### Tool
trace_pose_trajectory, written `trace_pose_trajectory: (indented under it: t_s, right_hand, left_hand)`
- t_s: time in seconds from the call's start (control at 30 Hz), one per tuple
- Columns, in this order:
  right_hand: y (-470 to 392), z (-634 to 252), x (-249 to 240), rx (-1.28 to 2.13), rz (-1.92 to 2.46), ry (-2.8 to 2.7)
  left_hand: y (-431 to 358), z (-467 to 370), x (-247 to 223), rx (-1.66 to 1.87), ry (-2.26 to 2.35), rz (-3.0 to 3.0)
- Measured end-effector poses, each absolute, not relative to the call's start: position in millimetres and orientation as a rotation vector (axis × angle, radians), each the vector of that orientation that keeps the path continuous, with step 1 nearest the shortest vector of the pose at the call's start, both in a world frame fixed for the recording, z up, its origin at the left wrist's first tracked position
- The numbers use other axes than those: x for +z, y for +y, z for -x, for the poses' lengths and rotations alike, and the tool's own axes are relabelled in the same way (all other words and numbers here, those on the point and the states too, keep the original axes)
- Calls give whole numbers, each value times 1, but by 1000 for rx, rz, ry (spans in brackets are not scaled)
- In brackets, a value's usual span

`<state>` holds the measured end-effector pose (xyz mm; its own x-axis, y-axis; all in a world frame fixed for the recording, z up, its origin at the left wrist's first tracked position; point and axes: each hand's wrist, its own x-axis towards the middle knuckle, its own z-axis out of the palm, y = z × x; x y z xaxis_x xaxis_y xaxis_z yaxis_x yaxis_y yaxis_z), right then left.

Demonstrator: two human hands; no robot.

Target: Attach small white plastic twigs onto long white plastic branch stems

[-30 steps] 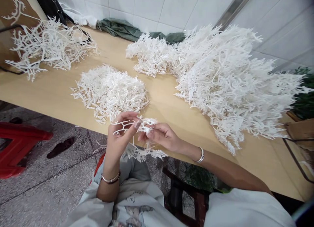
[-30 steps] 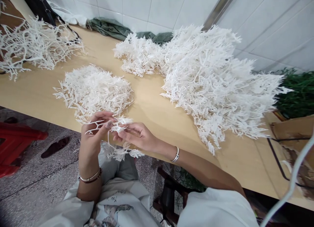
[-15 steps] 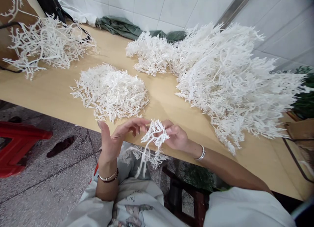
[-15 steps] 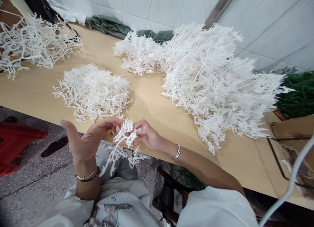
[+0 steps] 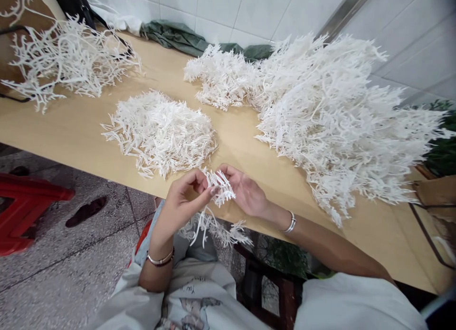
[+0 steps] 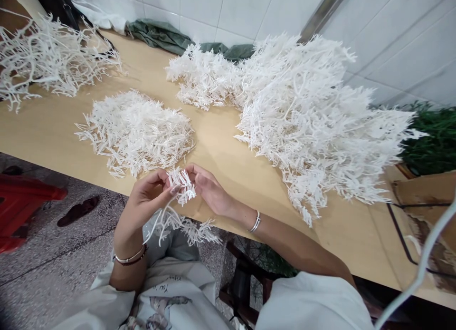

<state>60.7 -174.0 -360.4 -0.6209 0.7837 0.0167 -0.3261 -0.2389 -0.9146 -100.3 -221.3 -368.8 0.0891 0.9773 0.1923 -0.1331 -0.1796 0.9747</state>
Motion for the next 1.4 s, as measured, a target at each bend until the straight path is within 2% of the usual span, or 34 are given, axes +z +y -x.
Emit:
trace_pose_trajectory:
  t_s: [0.53, 0.77, 0.97, 1.4]
  right_hand:
    - [-183, -58, -365, 1673, 703, -1655]
    - [-184, -63, -365, 1607, 789, -1770]
    - [-184, -64, -364, 1549, 717, -1875]
    - [-182, -64, -363, 1547, 652, -1867]
  left_hand:
    - [-220, 99, -369, 1462, 1011, -1322]
    - [-219, 103, -366, 1340, 896, -1476]
    - [-219, 100, -366, 1315, 989, -1462]
    - [-217, 108, -365, 1035, 844, -1595]
